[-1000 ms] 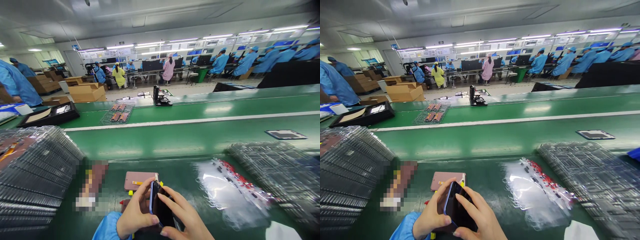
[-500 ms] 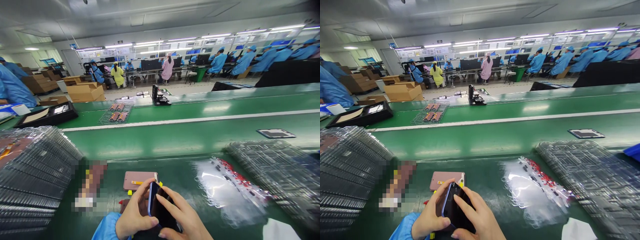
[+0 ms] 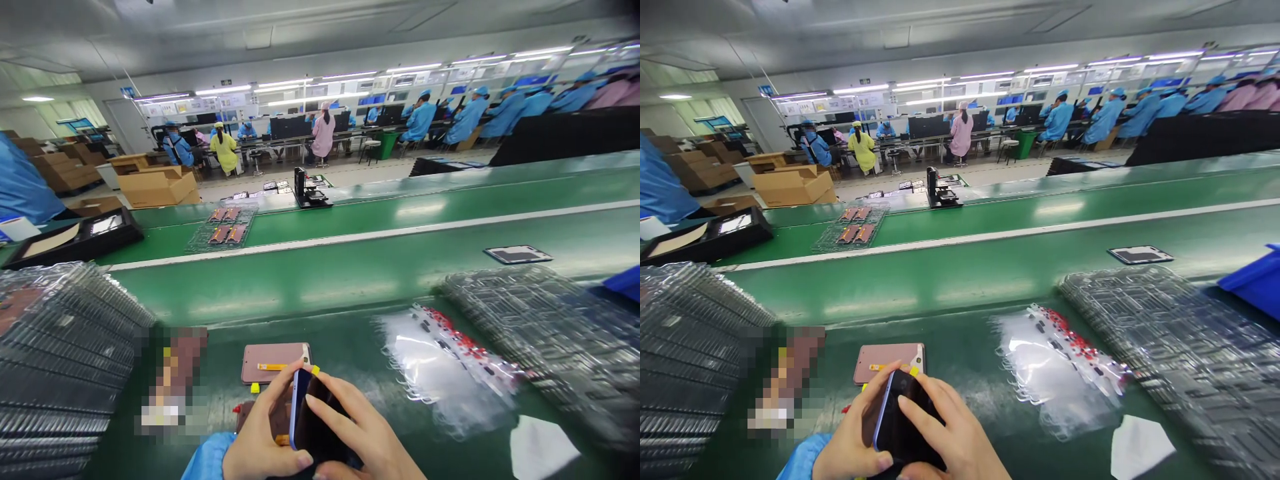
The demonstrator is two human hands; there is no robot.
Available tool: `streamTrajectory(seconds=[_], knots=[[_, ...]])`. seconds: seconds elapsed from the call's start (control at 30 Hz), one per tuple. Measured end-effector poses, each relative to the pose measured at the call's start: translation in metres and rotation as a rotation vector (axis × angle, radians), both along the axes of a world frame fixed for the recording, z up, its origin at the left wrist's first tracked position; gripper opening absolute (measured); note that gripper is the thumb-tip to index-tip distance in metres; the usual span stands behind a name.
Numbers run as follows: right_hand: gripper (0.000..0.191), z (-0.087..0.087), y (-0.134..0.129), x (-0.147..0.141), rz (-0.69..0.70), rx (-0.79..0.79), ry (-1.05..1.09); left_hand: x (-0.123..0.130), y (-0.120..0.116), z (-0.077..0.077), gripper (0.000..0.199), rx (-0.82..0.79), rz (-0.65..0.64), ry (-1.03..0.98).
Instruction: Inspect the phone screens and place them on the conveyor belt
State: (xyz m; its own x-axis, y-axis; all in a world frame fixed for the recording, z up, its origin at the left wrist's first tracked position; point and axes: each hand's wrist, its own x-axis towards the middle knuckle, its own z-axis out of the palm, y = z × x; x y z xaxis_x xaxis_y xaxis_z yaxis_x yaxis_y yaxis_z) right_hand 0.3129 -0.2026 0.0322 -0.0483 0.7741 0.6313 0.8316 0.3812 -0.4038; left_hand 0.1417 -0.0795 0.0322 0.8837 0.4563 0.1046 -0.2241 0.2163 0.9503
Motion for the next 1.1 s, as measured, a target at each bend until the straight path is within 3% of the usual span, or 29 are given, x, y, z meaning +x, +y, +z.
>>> streamTrajectory(seconds=[0.43, 0.6, 0.9, 1.0, 1.1], knots=[[0.063, 0.003, 0.001, 0.000, 0.061, -0.017, 0.035, -0.004, 0.001, -0.005, 0.086, 0.013, -0.025, -0.002], [0.066, 0.002, 0.002, 0.000, 0.076, -0.020, 0.002, -0.003, 0.000, -0.002, 0.085, -0.058, -0.043, -0.020], [0.071, 0.005, 0.005, -0.001, -0.070, -0.042, -0.161, -0.001, -0.001, -0.012, 0.089, -0.151, -0.014, -0.080], [0.073, 0.002, 0.007, -0.002, -0.107, -0.129, -0.025, 0.004, 0.002, -0.007, 0.072, -0.310, 0.027, -0.025], [0.086, -0.003, 0.007, 0.001, -0.065, -0.257, 0.319, 0.010, 0.012, 0.009, 0.049, -0.498, 0.170, 0.091]])
